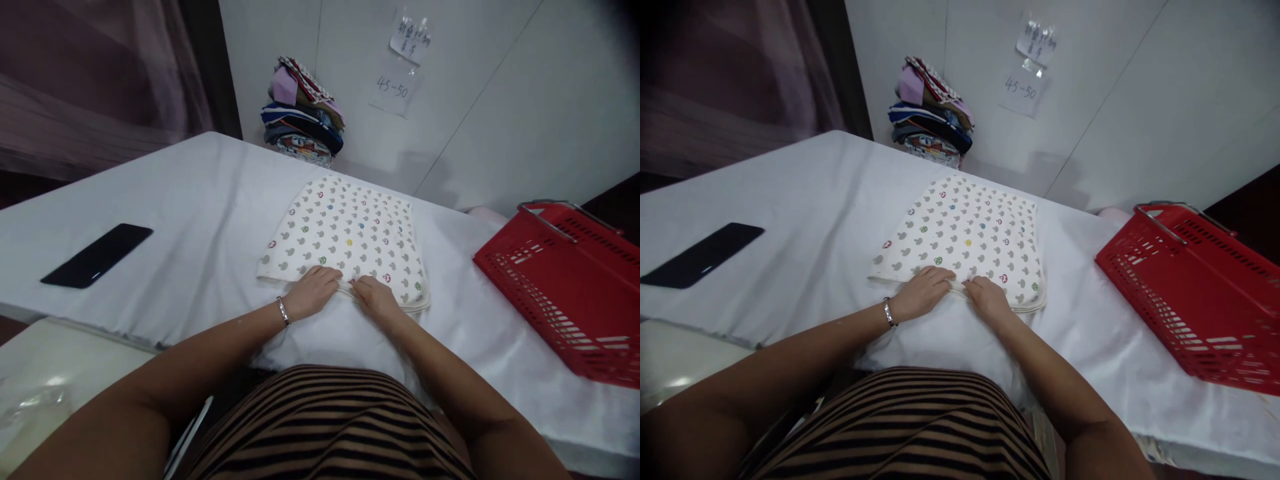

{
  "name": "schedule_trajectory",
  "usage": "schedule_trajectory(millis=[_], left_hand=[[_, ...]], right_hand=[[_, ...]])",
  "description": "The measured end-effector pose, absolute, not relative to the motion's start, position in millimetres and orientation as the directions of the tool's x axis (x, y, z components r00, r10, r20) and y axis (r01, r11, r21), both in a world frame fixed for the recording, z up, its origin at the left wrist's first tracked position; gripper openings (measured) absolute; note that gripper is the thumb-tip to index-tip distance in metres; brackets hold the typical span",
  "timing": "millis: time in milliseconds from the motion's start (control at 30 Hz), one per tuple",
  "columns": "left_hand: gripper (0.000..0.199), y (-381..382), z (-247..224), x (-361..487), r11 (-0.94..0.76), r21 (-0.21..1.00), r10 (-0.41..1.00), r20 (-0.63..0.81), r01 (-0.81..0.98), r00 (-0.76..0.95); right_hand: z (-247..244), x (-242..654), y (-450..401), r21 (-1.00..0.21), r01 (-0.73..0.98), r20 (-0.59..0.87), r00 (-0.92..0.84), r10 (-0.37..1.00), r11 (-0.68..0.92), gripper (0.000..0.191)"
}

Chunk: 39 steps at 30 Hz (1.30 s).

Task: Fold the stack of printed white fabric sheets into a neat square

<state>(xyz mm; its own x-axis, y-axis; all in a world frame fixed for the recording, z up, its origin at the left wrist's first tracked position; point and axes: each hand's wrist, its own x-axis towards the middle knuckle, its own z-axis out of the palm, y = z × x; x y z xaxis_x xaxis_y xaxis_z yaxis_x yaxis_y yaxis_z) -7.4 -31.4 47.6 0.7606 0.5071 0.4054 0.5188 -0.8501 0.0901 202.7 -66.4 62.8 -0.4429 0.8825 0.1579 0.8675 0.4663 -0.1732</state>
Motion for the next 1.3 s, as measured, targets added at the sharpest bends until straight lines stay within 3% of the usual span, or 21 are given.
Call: schedule_trajectory(millis=[267,500,733,867,1000,1133,1300], left_hand=[[0.031,-30,52,17,-0.873,0.06,0.466,0.395,0.484,0.792],[0.026,-34,55,19,-0.858,0.21,0.508,0.478,0.469,0.717],[0.021,-35,51,15,-0.82,0.326,0.571,0.435,0.47,0.696],[0.022,-33,51,16,-0.837,0.276,0.547,0.448,0.472,0.707],[0.024,-33,49,19,-0.87,0.143,0.484,0.428,0.472,0.763],[0.024,-34,43,24,-0.891,0.033,0.429,0.39,0.454,0.814],[0.017,-34,39,25,-0.857,0.045,0.487,0.394,0.513,0.779]], right_hand=[[63,202,-64,-0.185,0.883,0.17,-0.403,0.899,0.43,0.024],[62,204,-69,-0.111,0.861,0.233,-0.463,0.855,0.497,0.029],[58,207,-75,-0.165,0.797,0.262,-0.532,0.805,0.58,0.04],[56,213,-78,-0.12,0.83,0.24,-0.509,0.827,0.545,0.036],[57,219,-82,-0.128,0.845,0.238,-0.482,0.843,0.52,0.033],[54,221,-85,-0.038,0.851,0.198,-0.507,0.839,0.524,0.028],[49,204,-78,0.022,0.834,0.279,-0.534,0.798,0.551,0.026]])
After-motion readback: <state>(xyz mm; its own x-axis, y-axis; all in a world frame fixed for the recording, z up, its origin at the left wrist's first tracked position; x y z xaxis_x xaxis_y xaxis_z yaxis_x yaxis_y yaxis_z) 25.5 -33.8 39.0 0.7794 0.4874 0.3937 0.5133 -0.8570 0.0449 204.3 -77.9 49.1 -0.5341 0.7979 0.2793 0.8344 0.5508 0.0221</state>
